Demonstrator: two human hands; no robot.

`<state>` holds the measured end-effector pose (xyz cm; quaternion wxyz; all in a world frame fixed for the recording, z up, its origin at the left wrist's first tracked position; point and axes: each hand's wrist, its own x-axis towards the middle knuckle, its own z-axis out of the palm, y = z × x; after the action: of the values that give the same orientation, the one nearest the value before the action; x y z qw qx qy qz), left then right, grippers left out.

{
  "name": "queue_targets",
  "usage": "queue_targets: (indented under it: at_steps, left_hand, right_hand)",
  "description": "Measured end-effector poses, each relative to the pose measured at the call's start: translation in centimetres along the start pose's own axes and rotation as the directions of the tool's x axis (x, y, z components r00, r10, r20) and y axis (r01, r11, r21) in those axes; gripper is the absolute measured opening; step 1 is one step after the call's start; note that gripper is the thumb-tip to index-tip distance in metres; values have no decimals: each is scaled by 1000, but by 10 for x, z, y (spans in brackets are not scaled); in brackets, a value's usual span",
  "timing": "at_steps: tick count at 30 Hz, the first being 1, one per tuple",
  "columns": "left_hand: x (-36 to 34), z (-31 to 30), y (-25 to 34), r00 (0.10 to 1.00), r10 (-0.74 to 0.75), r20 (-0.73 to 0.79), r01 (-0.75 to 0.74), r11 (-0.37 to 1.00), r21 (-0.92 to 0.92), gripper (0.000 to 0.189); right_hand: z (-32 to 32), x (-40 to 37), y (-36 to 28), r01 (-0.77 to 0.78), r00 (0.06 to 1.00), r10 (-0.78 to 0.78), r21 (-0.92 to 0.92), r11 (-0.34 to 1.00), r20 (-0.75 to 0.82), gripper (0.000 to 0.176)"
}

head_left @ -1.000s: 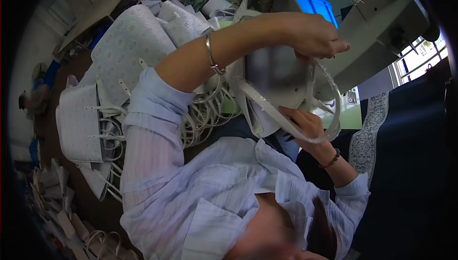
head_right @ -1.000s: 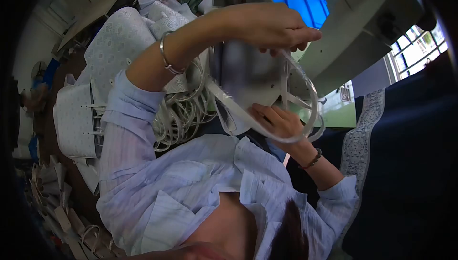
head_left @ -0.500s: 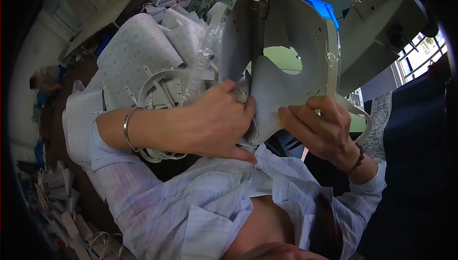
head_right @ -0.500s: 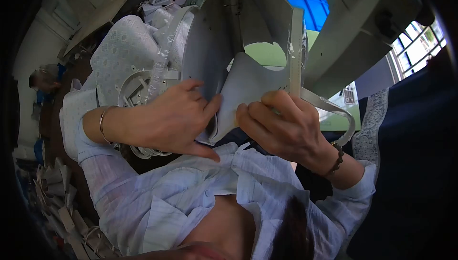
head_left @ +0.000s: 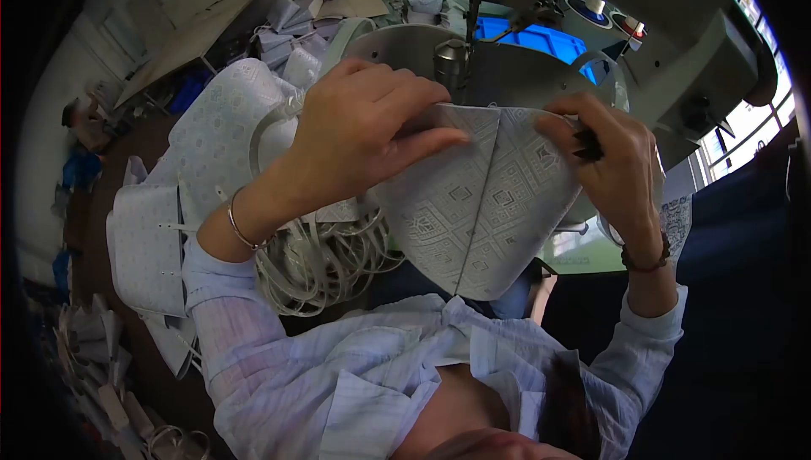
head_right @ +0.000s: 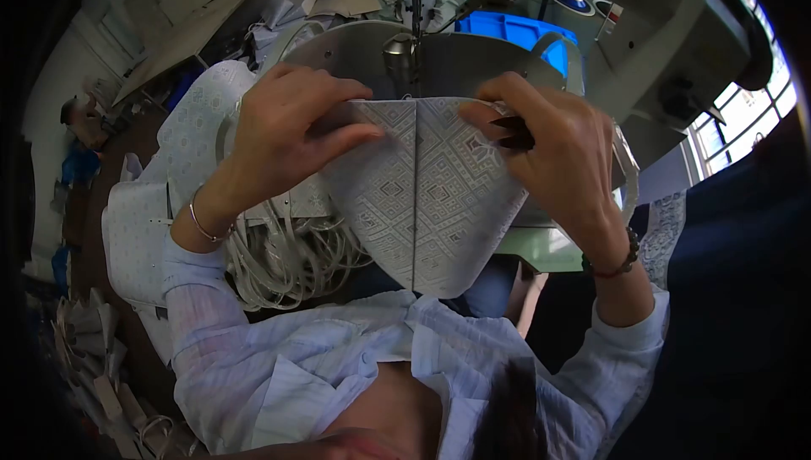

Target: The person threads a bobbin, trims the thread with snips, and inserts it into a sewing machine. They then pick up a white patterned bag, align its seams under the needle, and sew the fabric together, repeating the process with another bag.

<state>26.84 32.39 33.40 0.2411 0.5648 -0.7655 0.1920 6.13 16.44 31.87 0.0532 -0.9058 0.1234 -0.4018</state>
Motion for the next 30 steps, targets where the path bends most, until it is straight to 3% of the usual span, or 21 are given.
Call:
queue_targets:
  at_steps: [2,3,5,6,8,9,11,15,19,21,30]
  left_hand:
    - [6,6,-9,963,26,-270,28,980,195,31]
    - [8,8,-15,962,30,-271,27,979,201,31]
    - [9,16,-27,990,-65,-129,91,973,213,27]
    - [12,21,-36,989,-69,-132,96,972,213,27]
    - [20,35,-57,978,-126,-166,123,992,-28,18]
    - [24,37,-61,978,-129,-166,126,992,-28,18]
    - [33,37,-69,952,-305,-17,293,929,-227,15]
    - [43,49,-93,939,-342,40,340,902,-267,19]
    - [52,40,-97,926,-335,175,369,903,-221,18]
    - [49,40,-95,912,-354,208,397,890,-222,18]
    - [54,39,-96,887,-392,244,442,873,-207,19]
  right_hand:
    - [11,15,9,-66,995,61,65,996,73,16]
    - [17,20,14,-147,979,126,126,981,162,19]
    - [31,29,27,-184,969,149,174,967,195,18]
    - [38,35,33,-219,959,168,218,951,230,17]
    - [54,39,45,-241,948,166,271,932,273,17]
    - [59,42,50,-264,938,164,321,909,307,18]
    - [59,53,57,-323,909,207,300,897,361,21]
    - [59,64,67,-370,869,269,183,911,416,32]
    - [64,64,70,-334,889,257,154,930,378,28]
    - [57,66,62,-459,830,337,201,866,444,36]
    - [65,64,71,-385,865,301,147,911,401,33]
